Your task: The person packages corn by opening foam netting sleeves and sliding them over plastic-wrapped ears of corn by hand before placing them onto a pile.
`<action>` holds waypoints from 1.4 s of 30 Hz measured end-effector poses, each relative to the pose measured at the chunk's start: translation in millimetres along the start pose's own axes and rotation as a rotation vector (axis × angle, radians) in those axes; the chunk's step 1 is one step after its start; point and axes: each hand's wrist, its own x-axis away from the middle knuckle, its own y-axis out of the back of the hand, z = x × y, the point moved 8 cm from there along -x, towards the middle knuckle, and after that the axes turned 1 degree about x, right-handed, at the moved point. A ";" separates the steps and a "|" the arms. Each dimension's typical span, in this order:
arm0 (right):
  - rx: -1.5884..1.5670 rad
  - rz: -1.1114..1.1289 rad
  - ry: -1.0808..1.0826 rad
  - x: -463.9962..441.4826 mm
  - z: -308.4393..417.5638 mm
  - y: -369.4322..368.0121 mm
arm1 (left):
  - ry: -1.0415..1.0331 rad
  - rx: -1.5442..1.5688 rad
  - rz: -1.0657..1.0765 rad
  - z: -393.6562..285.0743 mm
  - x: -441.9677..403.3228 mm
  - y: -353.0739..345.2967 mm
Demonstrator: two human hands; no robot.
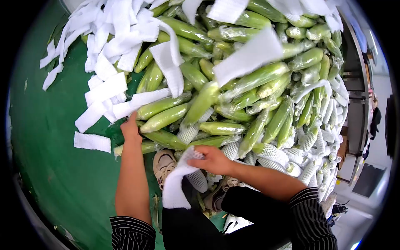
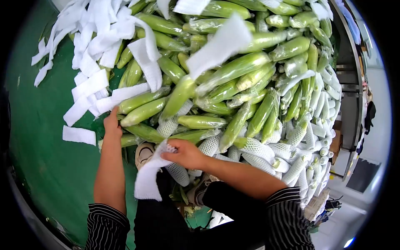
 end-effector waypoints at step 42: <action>-1.674 -0.041 0.363 22.1 32.9 -51.0 | -1.232 -0.707 0.645 -49.3 294.5 -36.8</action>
